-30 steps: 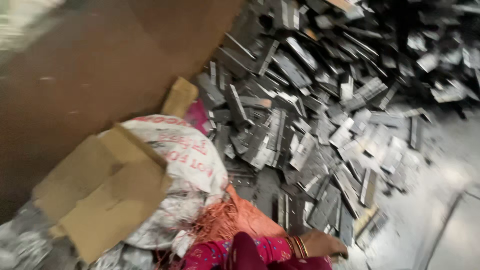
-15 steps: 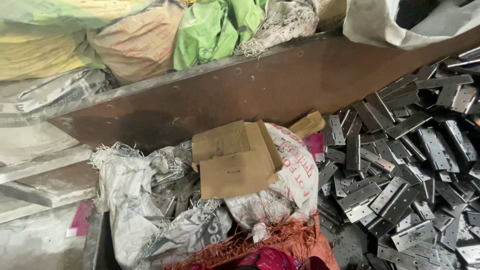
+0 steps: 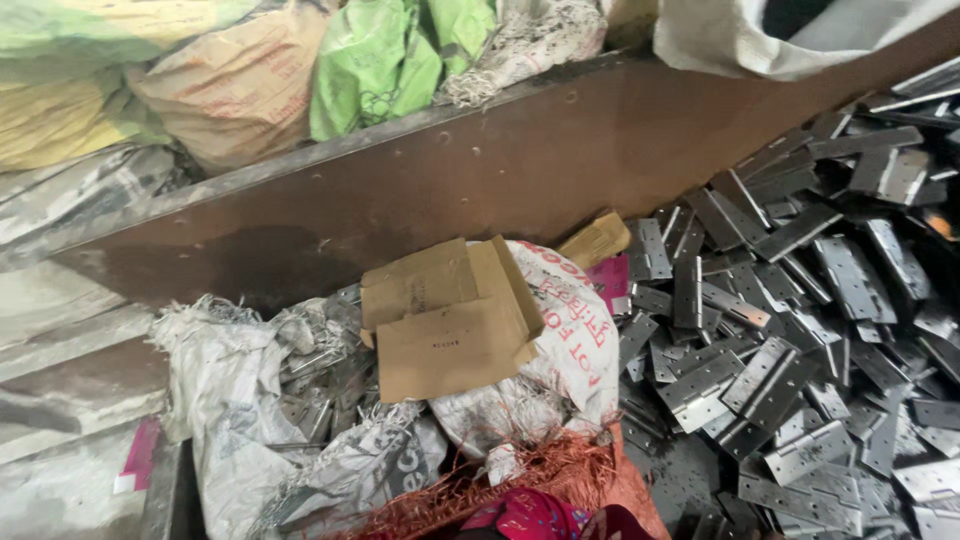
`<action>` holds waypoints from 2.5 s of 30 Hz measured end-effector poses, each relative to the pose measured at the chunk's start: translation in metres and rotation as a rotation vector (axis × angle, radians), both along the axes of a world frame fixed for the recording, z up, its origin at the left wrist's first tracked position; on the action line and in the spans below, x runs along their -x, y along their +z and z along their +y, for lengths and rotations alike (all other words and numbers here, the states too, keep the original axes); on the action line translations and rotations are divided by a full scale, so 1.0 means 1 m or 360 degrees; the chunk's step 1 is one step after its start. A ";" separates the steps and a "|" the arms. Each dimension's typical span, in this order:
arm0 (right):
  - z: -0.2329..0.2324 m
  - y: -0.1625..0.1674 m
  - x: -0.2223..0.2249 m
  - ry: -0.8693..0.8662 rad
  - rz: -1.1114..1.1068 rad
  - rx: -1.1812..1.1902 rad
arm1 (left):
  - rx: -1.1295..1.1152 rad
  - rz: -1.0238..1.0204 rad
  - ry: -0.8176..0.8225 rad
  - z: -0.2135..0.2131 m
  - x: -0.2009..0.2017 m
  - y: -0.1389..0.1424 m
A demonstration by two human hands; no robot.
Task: The person sorts metal hinges by hand from a large pile on the floor into smaller stacks.
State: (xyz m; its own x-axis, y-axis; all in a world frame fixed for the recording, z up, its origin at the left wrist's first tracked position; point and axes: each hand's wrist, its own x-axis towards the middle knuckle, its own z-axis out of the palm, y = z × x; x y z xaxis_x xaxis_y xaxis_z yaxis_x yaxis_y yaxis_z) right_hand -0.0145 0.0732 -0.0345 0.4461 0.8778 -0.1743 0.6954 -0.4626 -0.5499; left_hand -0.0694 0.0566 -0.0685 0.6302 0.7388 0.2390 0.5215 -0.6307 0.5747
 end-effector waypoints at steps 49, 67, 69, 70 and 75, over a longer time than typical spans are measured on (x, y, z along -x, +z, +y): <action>-0.165 -0.015 -0.062 -0.0371 -0.0321 -0.0417 | 0.0180 0.0557 -0.0398 0.017 0.048 0.004; -0.169 -0.011 -0.051 -0.0428 -0.0222 -0.0342 | 0.0059 0.0075 -0.0329 0.013 0.080 0.058; -0.171 -0.012 -0.049 -0.0464 -0.0216 -0.0424 | 0.0178 0.0037 -0.0187 0.017 0.081 0.056; -0.171 -0.011 -0.047 -0.0499 -0.0213 -0.0499 | 0.0329 -0.0035 -0.0111 0.018 0.081 0.054; -0.169 -0.002 -0.037 -0.0294 -0.0239 -0.0888 | 0.0520 -0.0383 -0.0060 0.005 0.082 0.051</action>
